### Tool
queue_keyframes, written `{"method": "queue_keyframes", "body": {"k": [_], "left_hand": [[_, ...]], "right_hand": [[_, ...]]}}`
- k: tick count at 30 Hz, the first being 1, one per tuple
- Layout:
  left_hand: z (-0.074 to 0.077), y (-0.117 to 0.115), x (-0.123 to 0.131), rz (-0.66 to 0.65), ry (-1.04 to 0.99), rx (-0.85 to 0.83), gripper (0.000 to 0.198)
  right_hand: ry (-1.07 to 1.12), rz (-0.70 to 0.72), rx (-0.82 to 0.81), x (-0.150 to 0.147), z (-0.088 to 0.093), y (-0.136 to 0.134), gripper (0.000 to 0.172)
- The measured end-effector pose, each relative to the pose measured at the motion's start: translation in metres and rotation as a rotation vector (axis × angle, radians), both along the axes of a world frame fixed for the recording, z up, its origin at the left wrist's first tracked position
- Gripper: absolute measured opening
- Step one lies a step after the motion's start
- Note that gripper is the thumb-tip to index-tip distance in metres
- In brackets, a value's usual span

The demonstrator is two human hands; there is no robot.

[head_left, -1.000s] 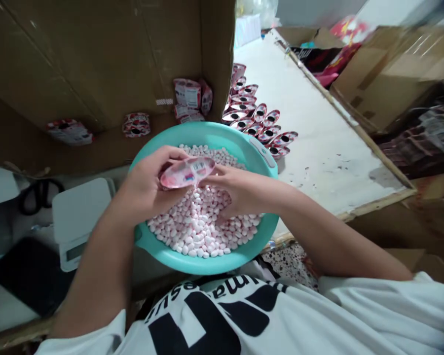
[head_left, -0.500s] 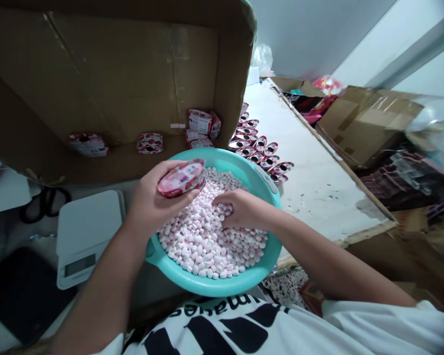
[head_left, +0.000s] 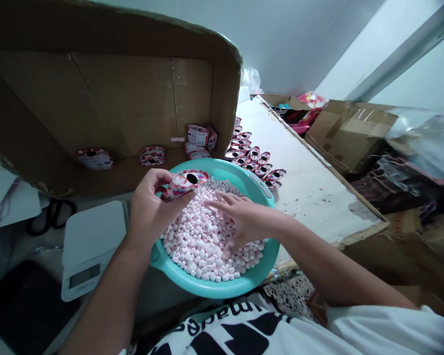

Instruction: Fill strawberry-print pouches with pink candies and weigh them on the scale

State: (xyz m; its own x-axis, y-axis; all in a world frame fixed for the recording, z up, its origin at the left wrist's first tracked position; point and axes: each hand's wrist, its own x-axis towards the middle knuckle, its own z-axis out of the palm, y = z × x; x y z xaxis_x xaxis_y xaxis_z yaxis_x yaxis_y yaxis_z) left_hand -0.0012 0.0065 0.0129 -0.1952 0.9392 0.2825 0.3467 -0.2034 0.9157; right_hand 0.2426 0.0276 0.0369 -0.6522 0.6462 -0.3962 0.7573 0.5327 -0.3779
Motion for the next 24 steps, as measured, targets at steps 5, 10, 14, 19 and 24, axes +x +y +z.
{"method": "queue_keyframes", "body": {"k": [5, 10, 14, 19, 24], "left_hand": [[0.002, -0.003, 0.001, -0.119, 0.198, 0.023, 0.059], [0.006, -0.002, -0.001, -0.193, 0.330, 0.052, 0.047], [0.004, -0.001, -0.001, -0.236, 0.400, 0.059, 0.050], [0.002, 0.001, -0.001, -0.334, 0.471, 0.000, 0.044], [0.001, 0.003, 0.000, -0.350, 0.437, -0.033, 0.043]], "right_hand": [[0.059, 0.017, 0.017, -0.002, -0.011, 0.001, 0.110], [0.194, -0.002, 0.001, 0.004, -0.011, -0.006, 0.083], [0.244, -0.059, -0.020, 0.003, -0.018, -0.011, 0.071], [0.275, -0.150, -0.058, 0.000, -0.018, 0.000, 0.056], [0.176, -0.213, -0.079, -0.009, -0.003, 0.015, 0.038]]}}
